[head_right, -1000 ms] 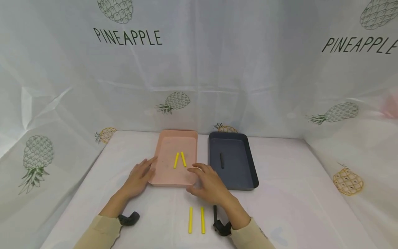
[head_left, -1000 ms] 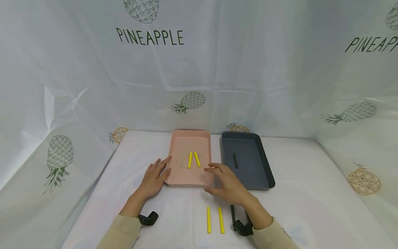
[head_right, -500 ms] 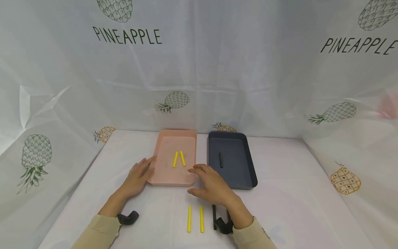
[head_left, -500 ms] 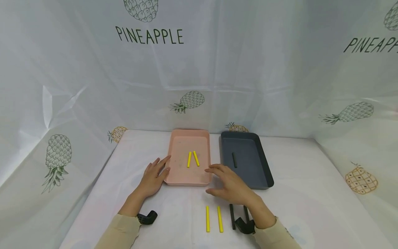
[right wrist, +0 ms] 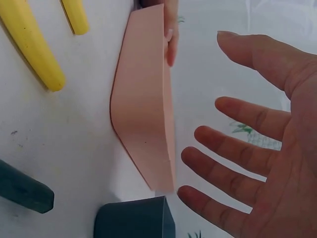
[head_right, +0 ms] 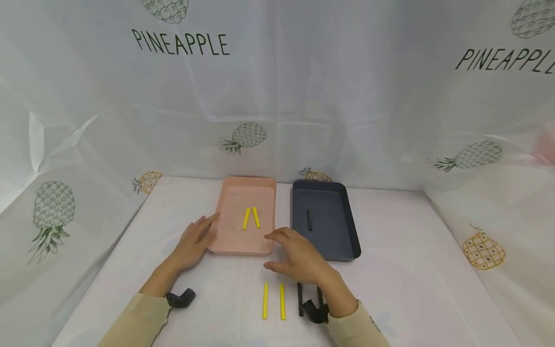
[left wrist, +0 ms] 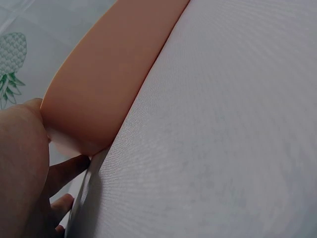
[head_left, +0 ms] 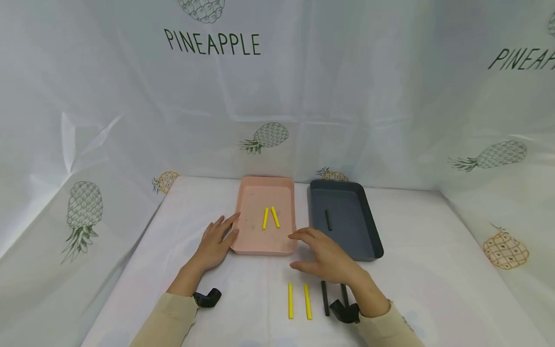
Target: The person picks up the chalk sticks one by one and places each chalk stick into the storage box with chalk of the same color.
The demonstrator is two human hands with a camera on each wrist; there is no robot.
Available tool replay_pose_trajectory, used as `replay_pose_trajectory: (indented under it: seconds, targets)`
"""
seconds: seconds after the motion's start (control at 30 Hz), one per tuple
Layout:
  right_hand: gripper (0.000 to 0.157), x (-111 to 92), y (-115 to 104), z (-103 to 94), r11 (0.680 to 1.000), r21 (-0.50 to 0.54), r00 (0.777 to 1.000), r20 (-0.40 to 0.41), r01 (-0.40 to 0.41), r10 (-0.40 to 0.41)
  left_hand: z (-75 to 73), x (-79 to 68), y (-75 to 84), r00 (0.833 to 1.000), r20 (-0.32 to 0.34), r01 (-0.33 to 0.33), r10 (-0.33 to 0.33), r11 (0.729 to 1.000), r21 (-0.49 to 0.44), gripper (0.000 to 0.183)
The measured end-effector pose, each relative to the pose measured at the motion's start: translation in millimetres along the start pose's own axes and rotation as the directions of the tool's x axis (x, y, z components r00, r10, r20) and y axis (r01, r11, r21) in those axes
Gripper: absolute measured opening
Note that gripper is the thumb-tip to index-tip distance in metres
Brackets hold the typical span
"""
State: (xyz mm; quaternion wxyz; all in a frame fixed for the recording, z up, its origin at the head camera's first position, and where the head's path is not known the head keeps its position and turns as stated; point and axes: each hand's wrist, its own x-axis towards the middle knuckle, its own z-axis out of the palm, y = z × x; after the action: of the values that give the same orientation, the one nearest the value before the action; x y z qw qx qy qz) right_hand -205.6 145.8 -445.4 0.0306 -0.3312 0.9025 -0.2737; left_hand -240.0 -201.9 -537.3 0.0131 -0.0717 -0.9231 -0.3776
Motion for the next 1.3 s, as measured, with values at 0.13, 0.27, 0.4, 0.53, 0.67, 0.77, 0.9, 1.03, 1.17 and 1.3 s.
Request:
replay_pose_trajectory:
  seconds: [0.13,0.27,0.4,0.53,0.67,0.77,0.9,1.03,1.17,1.3]
  targets:
    - [0.063,-1,-1,-2.6,1.000,0.002,1.000,0.006,-0.011,0.011,0.9,0.8,0.1,1.000,0.004,-0.008,0.008,1.000,0.012,0.054]
    - [0.064,-4,-2,-4.5,1.000,-0.002,1.000,0.016,-0.017,0.017,-0.1,0.6,0.6,1.000,0.006,-0.006,0.006,1.000,0.015,0.054]
    - [0.063,-7,-3,-5.4,1.000,-0.016,1.000,0.019,-0.019,0.019,-1.5,1.0,2.3,1.000,0.007,0.005,-0.005,1.000,0.024,0.055]
    - [0.062,-12,-4,-4.8,0.999,-0.037,1.000,0.019,-0.013,0.014,-2.1,1.4,3.0,1.000,0.005,0.013,-0.013,1.000,0.017,0.054]
    - [0.061,-16,-4,-3.2,0.998,-0.054,1.000,0.025,-0.010,0.012,-1.8,1.0,3.0,1.000,-0.006,-0.001,0.001,1.000,0.011,0.054]
    - [0.060,-20,-6,-2.4,0.998,-0.055,0.999,0.039,-0.019,0.021,-1.7,0.3,3.7,1.000,-0.011,-0.008,0.008,1.000,0.006,0.054]
    - [0.060,-24,-10,-1.6,0.998,-0.051,0.998,0.055,-0.024,0.027,-2.6,-0.2,5.1,1.000,-0.008,-0.003,0.003,1.000,0.000,0.054]
    - [0.060,-27,-12,0.4,0.998,-0.058,0.997,0.072,-0.030,0.034,-2.9,-0.6,5.9,1.000,-0.005,-0.003,0.003,1.000,0.003,0.054]
    - [0.061,-31,-13,4.3,0.997,-0.071,0.996,0.087,-0.025,0.032,-2.4,-0.6,5.6,1.000,-0.005,-0.002,0.002,1.000,0.002,0.054]
    - [0.064,-33,-14,8.7,0.996,-0.091,0.995,0.097,-0.018,0.027,-2.0,-0.3,5.6,1.000,-0.010,-0.007,0.007,1.000,-0.003,0.054]
